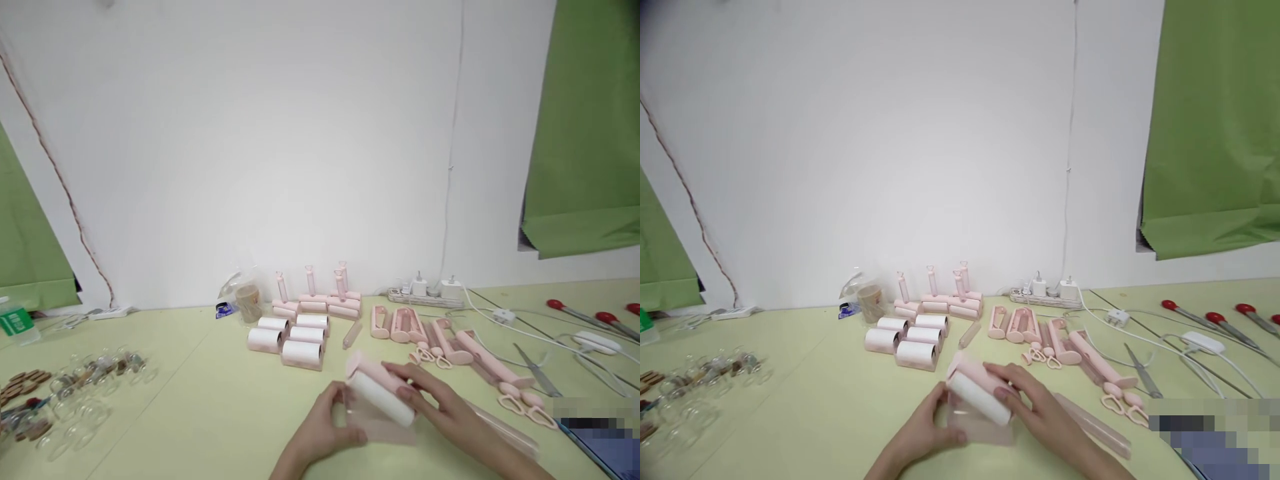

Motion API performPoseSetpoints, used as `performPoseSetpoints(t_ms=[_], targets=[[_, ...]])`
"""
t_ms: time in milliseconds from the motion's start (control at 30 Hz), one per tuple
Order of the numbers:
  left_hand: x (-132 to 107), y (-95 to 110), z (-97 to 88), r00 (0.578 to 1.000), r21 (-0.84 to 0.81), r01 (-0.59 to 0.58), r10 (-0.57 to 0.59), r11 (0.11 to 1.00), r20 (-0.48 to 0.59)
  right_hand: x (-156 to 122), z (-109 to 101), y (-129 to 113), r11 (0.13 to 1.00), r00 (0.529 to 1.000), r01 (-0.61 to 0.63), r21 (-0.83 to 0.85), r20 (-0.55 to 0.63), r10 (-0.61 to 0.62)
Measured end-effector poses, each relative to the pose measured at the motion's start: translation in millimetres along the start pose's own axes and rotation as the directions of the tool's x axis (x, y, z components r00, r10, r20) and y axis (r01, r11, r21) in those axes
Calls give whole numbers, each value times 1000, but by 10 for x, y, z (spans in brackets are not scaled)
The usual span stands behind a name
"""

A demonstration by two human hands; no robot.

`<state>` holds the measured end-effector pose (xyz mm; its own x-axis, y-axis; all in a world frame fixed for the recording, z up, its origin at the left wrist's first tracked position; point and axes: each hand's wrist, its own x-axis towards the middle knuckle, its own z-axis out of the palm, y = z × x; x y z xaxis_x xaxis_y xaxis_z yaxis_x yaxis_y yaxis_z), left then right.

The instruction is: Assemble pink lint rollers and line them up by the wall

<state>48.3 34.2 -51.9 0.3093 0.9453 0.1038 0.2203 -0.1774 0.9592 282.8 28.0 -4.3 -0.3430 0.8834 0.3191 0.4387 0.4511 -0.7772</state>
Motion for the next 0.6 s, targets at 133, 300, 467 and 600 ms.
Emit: performPoseSetpoints(t_ms=[133, 300, 467, 600], targets=[[-46, -5, -19, 997, 74, -12, 7, 997, 74, -58, 30, -169, 980, 979, 109, -166, 187, -77], [-23, -11, -66, 994, 48, -21, 16, 999, 111, -13, 0, -285, 954, 978, 125, -273, 195, -72], [-15, 4, -66, 985, 1, -12, 12, 1000, 170, -3, 55, -282, 932, 974, 126, -340, 222, -50], [-13, -46, -50, 988, 20, 44, -46, 999, 148, -11, 88, -164, 921, 967, 137, -366, 253, -43]])
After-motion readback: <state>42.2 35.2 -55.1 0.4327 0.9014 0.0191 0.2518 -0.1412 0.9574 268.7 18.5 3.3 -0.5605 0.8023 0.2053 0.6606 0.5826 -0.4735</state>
